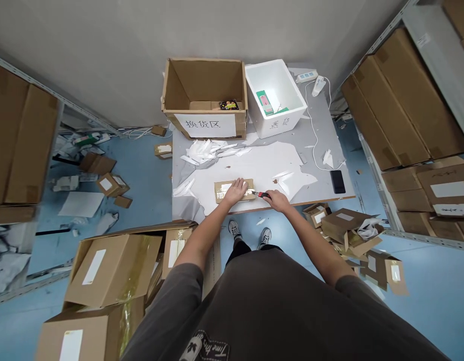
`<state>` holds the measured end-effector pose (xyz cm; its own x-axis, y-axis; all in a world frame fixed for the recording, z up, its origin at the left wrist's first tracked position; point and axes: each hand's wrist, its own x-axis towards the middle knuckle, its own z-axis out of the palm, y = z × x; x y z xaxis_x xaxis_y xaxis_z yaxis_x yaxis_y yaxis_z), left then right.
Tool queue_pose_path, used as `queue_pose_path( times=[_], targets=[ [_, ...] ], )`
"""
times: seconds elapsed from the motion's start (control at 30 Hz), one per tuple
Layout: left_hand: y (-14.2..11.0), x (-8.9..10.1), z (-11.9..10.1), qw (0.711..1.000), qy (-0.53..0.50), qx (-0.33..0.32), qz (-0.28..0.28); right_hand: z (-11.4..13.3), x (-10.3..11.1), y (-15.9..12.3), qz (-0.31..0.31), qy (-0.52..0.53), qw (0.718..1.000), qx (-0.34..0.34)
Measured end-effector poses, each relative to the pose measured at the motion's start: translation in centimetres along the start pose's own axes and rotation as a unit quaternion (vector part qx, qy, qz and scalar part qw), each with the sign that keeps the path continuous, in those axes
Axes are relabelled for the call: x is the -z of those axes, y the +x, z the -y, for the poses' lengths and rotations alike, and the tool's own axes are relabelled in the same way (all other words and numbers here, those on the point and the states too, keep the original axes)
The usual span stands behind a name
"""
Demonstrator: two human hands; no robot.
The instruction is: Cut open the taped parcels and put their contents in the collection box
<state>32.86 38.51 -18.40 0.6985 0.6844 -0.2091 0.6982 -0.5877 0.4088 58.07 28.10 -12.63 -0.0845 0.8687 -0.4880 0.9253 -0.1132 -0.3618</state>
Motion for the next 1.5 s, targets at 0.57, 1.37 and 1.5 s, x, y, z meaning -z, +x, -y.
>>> queue_pose_path(
  times=[0.57,1.37,1.5],
  targets=[
    [-1.0,-1.6,0.5,0.999,-0.043,0.001,-0.025,-2.2,0.4,3.8,-0.027,-0.09,0.994,0.051],
    [-3.9,3.0,-1.6,0.978,0.04,0.202,0.01,8.1,-7.9,5.2,-0.174,0.333,0.911,-0.169],
    [-5.6,1.5,-2.0,0.978,0.02,0.209,0.004,7.2,-6.0,8.9,-0.211,0.333,0.903,-0.174]
  ],
)
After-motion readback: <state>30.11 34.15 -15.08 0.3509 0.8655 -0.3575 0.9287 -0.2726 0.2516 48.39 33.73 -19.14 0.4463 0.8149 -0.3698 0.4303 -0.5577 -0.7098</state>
